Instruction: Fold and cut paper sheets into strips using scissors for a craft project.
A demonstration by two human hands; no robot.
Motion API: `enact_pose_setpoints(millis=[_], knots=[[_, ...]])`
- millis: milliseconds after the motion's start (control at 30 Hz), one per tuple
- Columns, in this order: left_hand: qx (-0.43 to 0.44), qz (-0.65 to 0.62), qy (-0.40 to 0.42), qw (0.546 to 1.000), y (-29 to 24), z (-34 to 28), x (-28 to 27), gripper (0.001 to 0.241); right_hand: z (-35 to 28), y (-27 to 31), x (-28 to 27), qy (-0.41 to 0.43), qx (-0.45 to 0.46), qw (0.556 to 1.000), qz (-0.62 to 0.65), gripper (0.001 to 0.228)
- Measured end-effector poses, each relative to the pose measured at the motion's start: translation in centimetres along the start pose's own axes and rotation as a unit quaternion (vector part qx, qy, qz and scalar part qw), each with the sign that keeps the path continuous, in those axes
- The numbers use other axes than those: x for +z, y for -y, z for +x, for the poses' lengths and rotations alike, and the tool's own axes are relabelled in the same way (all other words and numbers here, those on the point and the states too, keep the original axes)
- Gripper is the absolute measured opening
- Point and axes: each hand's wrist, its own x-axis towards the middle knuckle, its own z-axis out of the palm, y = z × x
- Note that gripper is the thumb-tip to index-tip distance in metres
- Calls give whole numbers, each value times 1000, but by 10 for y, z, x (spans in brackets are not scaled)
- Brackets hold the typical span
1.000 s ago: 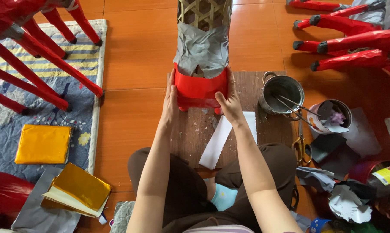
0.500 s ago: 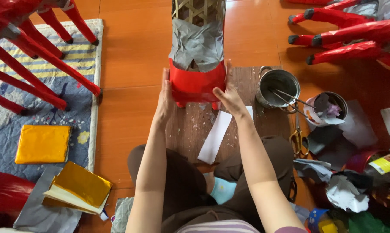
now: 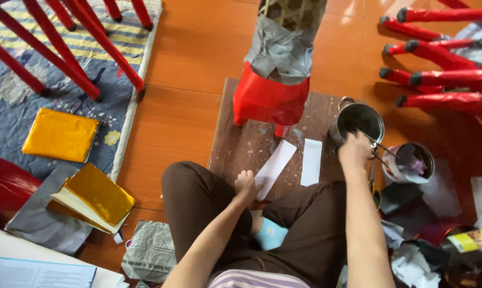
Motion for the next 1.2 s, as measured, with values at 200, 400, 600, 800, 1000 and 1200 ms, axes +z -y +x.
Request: enact_pose_setpoints(millis=[200,400,600,800,1000,1200], knots=[[43,126,-192,972,-9,12,12,19,-4,-58,22,84,41,977,-193,15],[-48,59,61,995,2,23,17,52,0,-46,-12,101,30,954,-281,23],[-165,-206,183,947,7,26,15,51,-10,-47,-27,85,29,962,-258,23],[-122,-280,179,935,14,20,-4,32,-38,21,-56,75,64,966,-240,23],[-146,-355,104,917,23,27,-12,41,-62,35,-23,198,265,941,71,28],[-187,-385,123,896,5,13,-63,53,-54,43,-30,156,474,659,562,25]])
